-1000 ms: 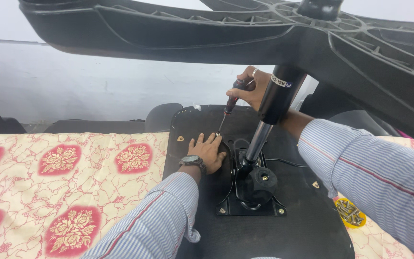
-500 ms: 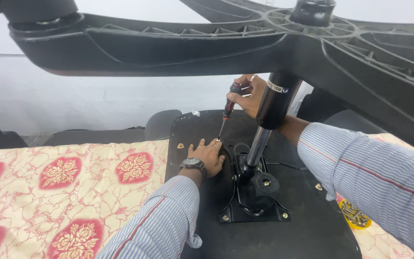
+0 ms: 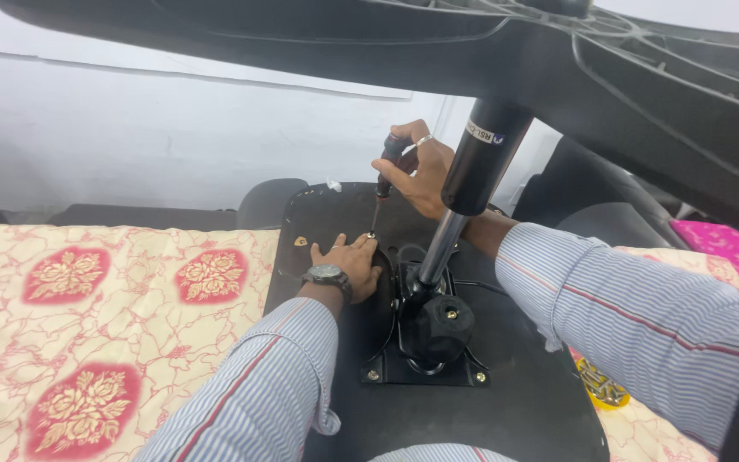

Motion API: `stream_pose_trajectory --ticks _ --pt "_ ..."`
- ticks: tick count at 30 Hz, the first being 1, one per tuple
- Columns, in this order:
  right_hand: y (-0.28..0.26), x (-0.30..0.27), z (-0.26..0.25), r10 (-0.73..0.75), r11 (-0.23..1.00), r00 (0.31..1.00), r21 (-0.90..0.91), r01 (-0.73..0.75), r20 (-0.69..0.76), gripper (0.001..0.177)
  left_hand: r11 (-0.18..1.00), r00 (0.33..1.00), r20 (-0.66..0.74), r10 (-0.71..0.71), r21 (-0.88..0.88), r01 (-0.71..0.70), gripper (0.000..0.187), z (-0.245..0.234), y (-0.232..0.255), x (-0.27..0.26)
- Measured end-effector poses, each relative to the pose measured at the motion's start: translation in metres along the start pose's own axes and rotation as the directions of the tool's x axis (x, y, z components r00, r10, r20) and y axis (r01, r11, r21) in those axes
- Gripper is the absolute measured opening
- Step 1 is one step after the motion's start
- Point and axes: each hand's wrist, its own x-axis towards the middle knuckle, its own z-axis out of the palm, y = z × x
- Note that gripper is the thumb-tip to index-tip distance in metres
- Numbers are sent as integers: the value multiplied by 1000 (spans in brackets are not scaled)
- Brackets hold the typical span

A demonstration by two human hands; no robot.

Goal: The person uses a screwdriver to tighten screws on the underside of an office chair, securing the gas lift cylinder to the seat base. The person repeatedly adjusts the chair and repositions the tool to access different screw locations.

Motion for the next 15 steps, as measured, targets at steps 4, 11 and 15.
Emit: stream_pose_trajectory --ticks 4,11,15 --pt "-4 -2 -4 60 998 997 2 -60 48 48 1000 999 21 -31 4 31 64 -3 7 -3" --pt "-6 -6 -8 72 985 993 148 -84 91 43 996 993 79 -89 1 89 65 -8 14 -3" --pt "-1 -9 -12 90 993 990 71 -98 110 46 995 988 122 -95 4 95 67 -14 17 -2"
